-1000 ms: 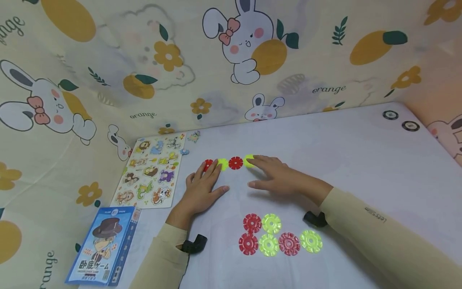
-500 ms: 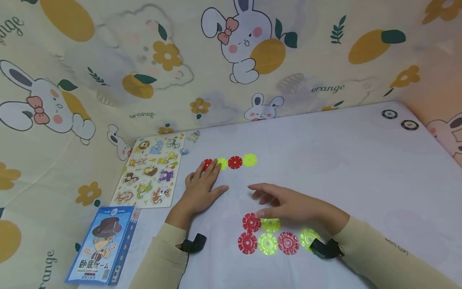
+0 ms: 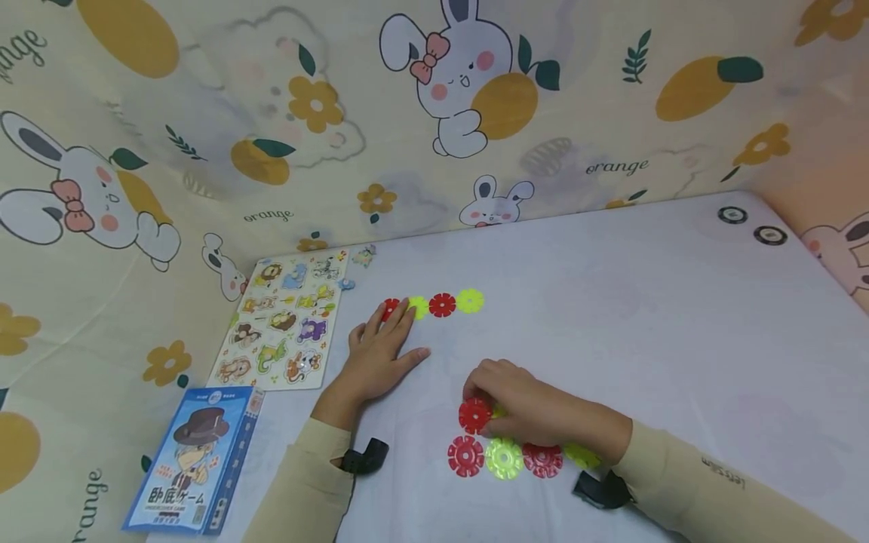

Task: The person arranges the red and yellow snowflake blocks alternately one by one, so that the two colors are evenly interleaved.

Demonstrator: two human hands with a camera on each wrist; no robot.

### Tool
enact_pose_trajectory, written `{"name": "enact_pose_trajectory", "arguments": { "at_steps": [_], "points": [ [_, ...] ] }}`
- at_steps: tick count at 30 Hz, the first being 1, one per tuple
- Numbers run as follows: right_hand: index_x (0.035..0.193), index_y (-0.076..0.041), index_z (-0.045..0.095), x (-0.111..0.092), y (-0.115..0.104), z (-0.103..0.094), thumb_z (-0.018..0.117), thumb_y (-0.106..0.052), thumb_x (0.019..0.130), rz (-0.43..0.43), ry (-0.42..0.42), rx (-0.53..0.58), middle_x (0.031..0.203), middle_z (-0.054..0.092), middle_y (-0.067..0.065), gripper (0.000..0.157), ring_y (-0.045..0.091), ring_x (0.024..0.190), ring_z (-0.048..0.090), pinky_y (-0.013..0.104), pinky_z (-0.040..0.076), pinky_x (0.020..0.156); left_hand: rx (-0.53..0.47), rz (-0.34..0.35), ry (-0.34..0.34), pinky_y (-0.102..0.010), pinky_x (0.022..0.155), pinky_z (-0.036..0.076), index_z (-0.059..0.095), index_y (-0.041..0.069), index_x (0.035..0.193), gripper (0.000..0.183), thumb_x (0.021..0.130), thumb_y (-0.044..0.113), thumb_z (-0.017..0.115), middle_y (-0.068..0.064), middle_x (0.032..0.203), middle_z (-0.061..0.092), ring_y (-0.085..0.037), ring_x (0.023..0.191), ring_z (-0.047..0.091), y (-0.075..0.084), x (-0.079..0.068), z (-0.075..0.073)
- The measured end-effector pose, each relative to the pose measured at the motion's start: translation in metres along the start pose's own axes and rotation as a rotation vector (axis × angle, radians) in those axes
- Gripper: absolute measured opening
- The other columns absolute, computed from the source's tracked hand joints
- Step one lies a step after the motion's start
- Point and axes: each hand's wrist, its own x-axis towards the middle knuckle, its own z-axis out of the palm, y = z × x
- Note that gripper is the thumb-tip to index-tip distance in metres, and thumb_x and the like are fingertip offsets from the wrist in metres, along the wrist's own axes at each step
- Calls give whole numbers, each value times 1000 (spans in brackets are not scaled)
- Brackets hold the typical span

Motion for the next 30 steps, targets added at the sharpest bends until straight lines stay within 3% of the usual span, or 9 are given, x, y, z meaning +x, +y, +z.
{"name": "enact_pose_trajectory", "arguments": {
  "at_steps": [5,11,16,19,23,26,30],
  "points": [
    [107,-31,59,-2,-1,-10,73,-23,87,59,37,203,96,59,-12,26,12,89,55,28,51,73,6,0,5,-58,106,7,22,27,153,81,87,72,39,8,159,11,-27,144,-2,0,0,0],
    [101,-29,64,-7,10,-42,69,-23,90,134,226,296,89,61,-3,13,19,78,59,32,53,64,5,2,3,-59,106,7,22,28,153,81,87,72,38,9,159,10,-27,144,-2,0,0,0],
    [105,-19,63,-5,43,-69,68,-21,91,256,348,331,95,59,5,15,25,83,59,35,54,65,-12,6,2,-59,105,7,21,28,153,81,87,72,38,9,159,9,-27,144,-2,0,1,-1],
    [111,-15,60,-3,66,-77,66,-21,92,350,377,335,98,57,8,20,26,87,57,33,53,68,-13,4,-1,-60,105,7,21,28,153,82,87,72,38,9,159,9,-28,144,-2,0,1,-1],
    [123,-11,53,-1,84,-81,62,-18,94,411,410,397,106,55,12,31,28,90,58,32,53,73,-3,5,-1,-59,105,7,22,27,153,82,87,73,37,9,159,9,-27,144,-2,0,1,0],
    [130,-11,50,-1,86,-80,65,-18,93,422,449,364,117,52,11,41,28,97,56,34,53,76,2,7,2,-59,105,7,22,27,153,82,87,73,37,9,159,10,-27,144,-1,0,1,0],
    [132,-13,53,-3,80,-74,69,-23,89,390,448,142,131,45,10,47,29,111,48,42,51,82,1,7,1,-59,105,7,22,28,153,82,87,73,37,9,159,9,-27,144,-2,-1,1,0]
  ]
}}
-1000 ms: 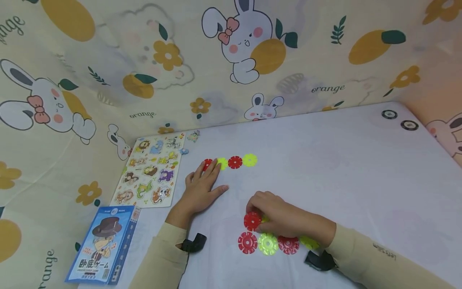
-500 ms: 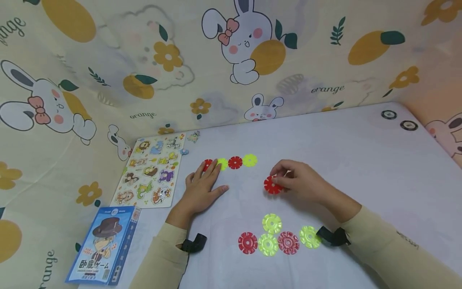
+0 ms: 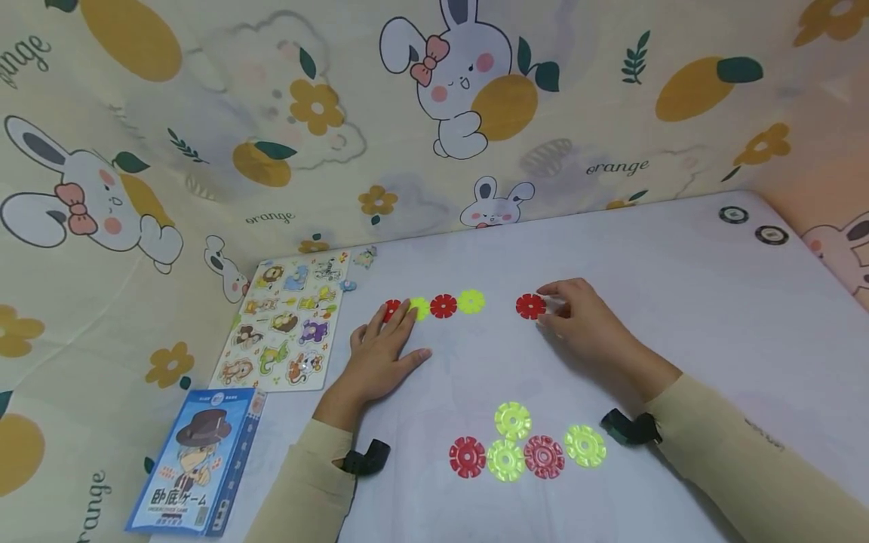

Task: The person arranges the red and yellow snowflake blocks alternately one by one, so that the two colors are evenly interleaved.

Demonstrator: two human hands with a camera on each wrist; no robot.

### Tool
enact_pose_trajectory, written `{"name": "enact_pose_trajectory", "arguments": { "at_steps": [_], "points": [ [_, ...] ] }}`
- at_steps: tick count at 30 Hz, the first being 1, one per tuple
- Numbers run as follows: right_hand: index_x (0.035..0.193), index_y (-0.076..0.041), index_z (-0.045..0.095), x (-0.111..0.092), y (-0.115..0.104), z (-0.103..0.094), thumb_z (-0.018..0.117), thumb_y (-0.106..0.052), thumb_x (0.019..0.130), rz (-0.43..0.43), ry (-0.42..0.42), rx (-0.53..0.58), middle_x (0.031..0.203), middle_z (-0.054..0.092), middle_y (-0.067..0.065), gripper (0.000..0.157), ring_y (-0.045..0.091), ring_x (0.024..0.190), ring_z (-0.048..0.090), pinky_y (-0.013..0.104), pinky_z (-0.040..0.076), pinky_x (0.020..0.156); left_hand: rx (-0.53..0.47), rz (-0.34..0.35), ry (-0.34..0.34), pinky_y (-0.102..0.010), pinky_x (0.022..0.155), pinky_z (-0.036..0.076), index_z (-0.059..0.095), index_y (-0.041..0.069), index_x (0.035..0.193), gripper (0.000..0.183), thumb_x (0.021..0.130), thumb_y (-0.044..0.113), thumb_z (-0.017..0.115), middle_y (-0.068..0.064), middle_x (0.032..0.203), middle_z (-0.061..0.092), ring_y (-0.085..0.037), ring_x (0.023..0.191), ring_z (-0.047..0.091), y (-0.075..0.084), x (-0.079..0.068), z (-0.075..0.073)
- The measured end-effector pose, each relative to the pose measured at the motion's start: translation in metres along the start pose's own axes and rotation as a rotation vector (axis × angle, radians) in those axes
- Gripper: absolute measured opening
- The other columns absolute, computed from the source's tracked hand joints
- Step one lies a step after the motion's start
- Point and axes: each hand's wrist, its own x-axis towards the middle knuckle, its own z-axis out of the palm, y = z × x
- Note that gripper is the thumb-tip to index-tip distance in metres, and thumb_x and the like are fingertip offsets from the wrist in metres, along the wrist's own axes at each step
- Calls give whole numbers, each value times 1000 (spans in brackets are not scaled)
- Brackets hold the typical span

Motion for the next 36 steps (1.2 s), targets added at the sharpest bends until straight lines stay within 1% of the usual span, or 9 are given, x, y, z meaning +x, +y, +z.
{"name": "enact_pose_trajectory", "arguments": {
  "at_steps": [3,6,9,11,17,22,26,30,36],
  "points": [
    [134,-11,55,-6,-4,3,69,-27,89,-99,-35,-189,138,43,11,49,32,123,41,48,47,90,-5,0,-4,-59,105,7,21,28,153,82,87,73,38,9,159,8,-27,144,-2,0,0,0],
    [138,-7,52,-8,-8,6,68,-32,89,-189,-100,-376,145,40,12,57,34,131,31,52,40,96,-8,0,-5,-59,105,7,21,28,153,82,87,72,38,9,159,8,-27,144,-2,1,0,0],
    [143,-6,45,-5,-12,9,68,-37,88,-238,-143,-501,151,33,13,67,35,135,26,56,32,101,-9,-5,-3,-58,106,6,21,28,153,82,87,72,38,10,159,8,-27,144,-2,1,-1,0],
    [145,-7,41,-1,-15,11,68,-40,87,-246,-164,-544,153,30,11,72,34,138,24,58,28,102,-5,-8,-4,-58,106,7,21,28,153,82,87,73,38,10,159,8,-26,144,-2,0,-1,0],
    [150,-11,32,14,-23,17,64,-53,86,-236,-223,-559,156,23,7,83,30,142,16,60,24,101,-5,-10,-3,-58,106,6,22,28,153,81,87,72,38,10,159,9,-27,144,-2,1,-1,1],
    [151,-13,31,21,-28,20,62,-61,83,-242,-251,-523,157,20,4,88,27,143,12,58,21,100,-3,-6,4,-58,106,7,23,28,153,81,87,72,38,11,159,9,-27,144,-1,1,-1,0],
    [152,-16,29,24,-29,22,59,-67,81,-235,-275,-536,158,18,2,92,26,144,9,58,21,100,-7,-1,4,-58,106,6,23,28,153,81,87,72,38,11,159,8,-27,144,-2,1,0,1],
    [152,-17,27,26,-30,24,56,-70,80,-232,-279,-556,158,17,1,94,28,144,8,60,20,99,-11,4,6,-59,106,7,23,28,153,82,87,73,38,11,159,9,-27,144,-2,1,0,0],
    [153,-16,26,26,-31,28,55,-70,81,-239,-267,-591,158,17,2,94,32,143,9,60,20,98,-6,2,6,-59,105,7,22,28,153,82,87,73,38,10,159,8,-27,144,-2,-1,0,2]
  ]
}}
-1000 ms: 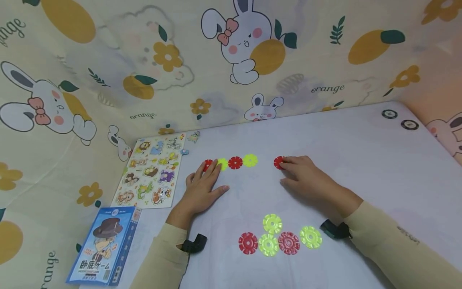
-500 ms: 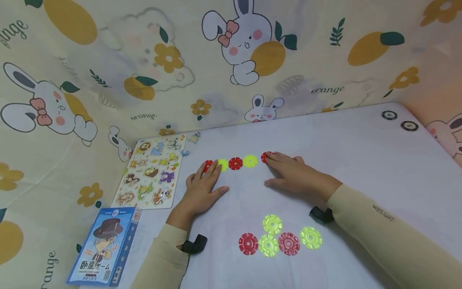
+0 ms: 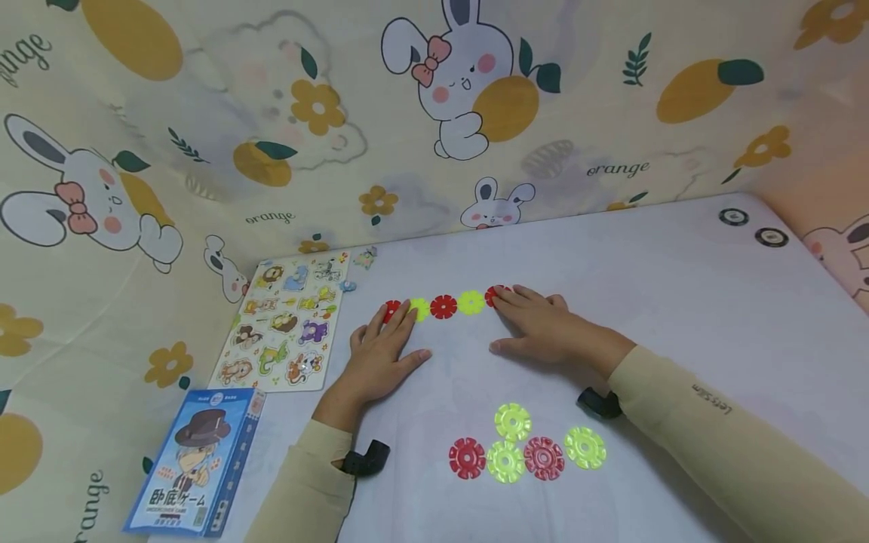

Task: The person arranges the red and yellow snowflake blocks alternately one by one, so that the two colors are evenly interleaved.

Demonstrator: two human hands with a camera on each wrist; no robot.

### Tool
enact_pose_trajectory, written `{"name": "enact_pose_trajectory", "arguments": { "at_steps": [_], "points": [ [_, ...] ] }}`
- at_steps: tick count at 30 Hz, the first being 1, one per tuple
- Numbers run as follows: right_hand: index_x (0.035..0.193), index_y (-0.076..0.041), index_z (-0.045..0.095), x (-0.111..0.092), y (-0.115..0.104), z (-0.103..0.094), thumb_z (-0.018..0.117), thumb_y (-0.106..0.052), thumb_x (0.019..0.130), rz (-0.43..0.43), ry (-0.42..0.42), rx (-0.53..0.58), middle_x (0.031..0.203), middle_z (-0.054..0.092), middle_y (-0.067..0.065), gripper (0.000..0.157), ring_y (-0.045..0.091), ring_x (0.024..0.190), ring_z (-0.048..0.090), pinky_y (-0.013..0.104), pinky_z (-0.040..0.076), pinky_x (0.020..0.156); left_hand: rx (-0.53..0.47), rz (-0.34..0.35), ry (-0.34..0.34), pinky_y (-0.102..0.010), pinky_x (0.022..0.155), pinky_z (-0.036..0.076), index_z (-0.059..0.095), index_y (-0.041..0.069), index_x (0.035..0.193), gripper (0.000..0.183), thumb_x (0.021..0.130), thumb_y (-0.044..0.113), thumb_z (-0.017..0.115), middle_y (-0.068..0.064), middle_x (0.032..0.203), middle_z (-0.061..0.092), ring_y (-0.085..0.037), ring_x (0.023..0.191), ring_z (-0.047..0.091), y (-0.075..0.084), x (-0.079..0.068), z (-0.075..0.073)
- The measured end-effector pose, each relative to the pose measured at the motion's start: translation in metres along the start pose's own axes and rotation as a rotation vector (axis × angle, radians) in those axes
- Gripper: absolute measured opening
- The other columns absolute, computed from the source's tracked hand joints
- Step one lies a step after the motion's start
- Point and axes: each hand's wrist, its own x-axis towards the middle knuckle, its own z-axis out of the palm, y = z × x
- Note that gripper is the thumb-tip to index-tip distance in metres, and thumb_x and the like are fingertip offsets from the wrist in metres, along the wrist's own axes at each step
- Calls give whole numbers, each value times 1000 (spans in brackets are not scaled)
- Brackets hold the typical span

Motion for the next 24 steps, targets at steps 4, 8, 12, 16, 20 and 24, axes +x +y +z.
{"name": "enact_pose_trajectory", "arguments": {
  "at_steps": [4,8,12,16,20,24],
  "points": [
    [153,-18,24,0,-1,1,55,-71,81,9,-4,8,158,16,3,95,33,142,9,59,21,98,0,-4,-2,-59,106,7,22,28,153,82,87,73,38,10,159,8,-27,144,-2,0,0,1],
    [153,-23,25,-3,0,0,57,-68,81,16,23,116,158,17,4,91,33,142,11,62,20,98,-2,-8,-5,-58,106,6,22,28,153,82,87,73,38,11,159,8,-27,144,-2,1,-1,2],
    [151,-21,30,-17,2,-4,60,-59,86,-18,105,390,154,24,5,81,30,139,20,60,25,103,-3,-4,-14,-59,106,5,20,29,153,82,87,73,38,11,159,7,-27,144,-3,1,-1,2],
    [148,-24,35,-41,4,-8,60,-48,91,-65,122,693,147,36,3,66,27,130,38,53,40,96,-3,2,-13,-59,105,6,20,29,154,82,87,73,38,10,159,7,-27,144,-3,1,0,0],
    [145,-29,38,-66,3,-3,58,-34,95,-122,73,843,140,46,4,54,27,122,48,43,47,89,4,0,-6,-59,105,6,20,29,154,82,87,72,38,10,159,8,-27,144,-2,1,1,-1],
    [144,-26,40,-87,-3,10,62,-32,94,-168,-35,840,133,52,2,55,24,116,50,35,48,87,1,-8,-9,-58,106,6,21,28,154,81,87,72,38,9,159,9,-26,144,-2,2,0,-1]
  ]
}}
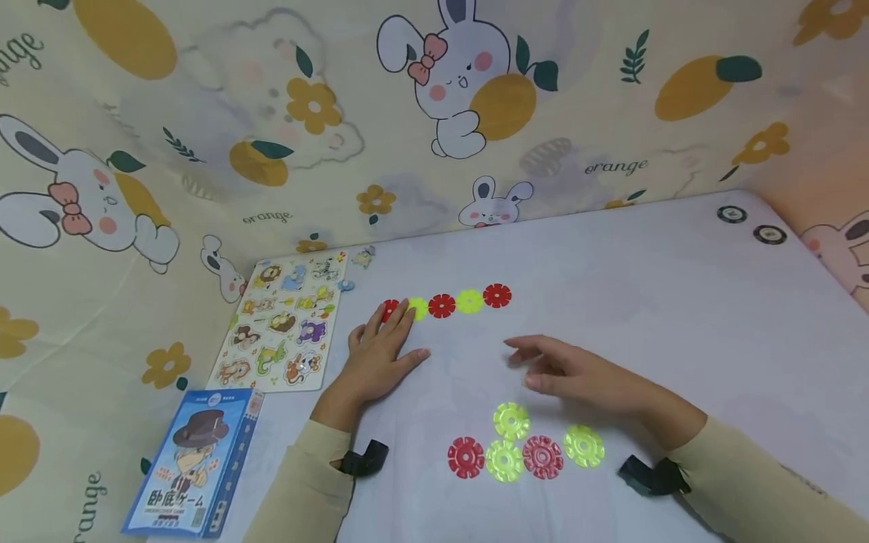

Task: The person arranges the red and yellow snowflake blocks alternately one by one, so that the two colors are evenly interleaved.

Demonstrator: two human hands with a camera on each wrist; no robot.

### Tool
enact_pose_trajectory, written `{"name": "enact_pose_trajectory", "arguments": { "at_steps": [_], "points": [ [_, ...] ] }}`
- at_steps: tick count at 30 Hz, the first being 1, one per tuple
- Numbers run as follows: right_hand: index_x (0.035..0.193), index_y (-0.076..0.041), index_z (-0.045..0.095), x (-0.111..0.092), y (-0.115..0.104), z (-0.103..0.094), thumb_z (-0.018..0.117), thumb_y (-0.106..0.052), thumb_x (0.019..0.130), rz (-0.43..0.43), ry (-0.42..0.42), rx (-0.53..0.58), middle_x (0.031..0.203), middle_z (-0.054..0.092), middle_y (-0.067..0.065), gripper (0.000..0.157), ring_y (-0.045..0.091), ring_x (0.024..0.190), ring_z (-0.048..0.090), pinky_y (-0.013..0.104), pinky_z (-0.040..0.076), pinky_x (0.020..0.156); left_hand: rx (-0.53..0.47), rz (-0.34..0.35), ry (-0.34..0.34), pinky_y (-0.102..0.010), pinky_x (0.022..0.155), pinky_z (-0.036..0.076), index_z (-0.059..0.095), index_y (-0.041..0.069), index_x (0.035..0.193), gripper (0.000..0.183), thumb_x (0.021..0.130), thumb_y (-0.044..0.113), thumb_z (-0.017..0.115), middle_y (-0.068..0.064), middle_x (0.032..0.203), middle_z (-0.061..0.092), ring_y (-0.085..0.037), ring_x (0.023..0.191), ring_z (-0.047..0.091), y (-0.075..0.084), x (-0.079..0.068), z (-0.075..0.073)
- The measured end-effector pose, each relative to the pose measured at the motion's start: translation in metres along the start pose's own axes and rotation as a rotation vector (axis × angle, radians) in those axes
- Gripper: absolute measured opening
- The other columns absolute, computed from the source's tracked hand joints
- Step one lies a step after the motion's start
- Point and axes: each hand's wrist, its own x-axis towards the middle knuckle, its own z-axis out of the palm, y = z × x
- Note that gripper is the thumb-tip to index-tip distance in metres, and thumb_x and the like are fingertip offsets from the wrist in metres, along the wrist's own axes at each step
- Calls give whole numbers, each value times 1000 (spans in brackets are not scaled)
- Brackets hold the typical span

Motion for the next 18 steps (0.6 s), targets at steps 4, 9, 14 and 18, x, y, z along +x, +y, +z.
{"name": "enact_pose_trajectory", "arguments": {
  "at_steps": [4,9,14,18],
  "points": [
    [139,-24,49,-10,-2,19,70,-41,86,34,-67,-82,126,54,-8,60,15,113,49,33,44,93,-2,-5,-6,-58,106,5,20,28,154,82,87,72,38,10,159,8,-26,144,-4,0,0,-1],
    [124,-25,62,-8,-6,37,78,-39,79,16,-7,-333,110,51,-14,49,7,105,46,27,46,87,5,-7,0,-58,105,6,21,28,153,82,87,73,37,11,159,7,-25,144,-4,-2,0,1],
    [110,-28,61,-6,-6,43,82,-25,77,43,36,-355,100,53,-14,39,9,96,47,27,48,79,-5,1,14,-57,106,5,23,27,153,81,88,72,38,10,159,8,-25,144,-3,-1,0,2],
    [103,-30,59,-3,-5,34,77,-22,82,145,77,-178,91,59,-10,29,14,87,54,28,50,72,-9,6,13,-56,106,5,23,26,153,81,88,71,39,10,159,8,-25,144,-3,-1,0,2]
  ]
}}
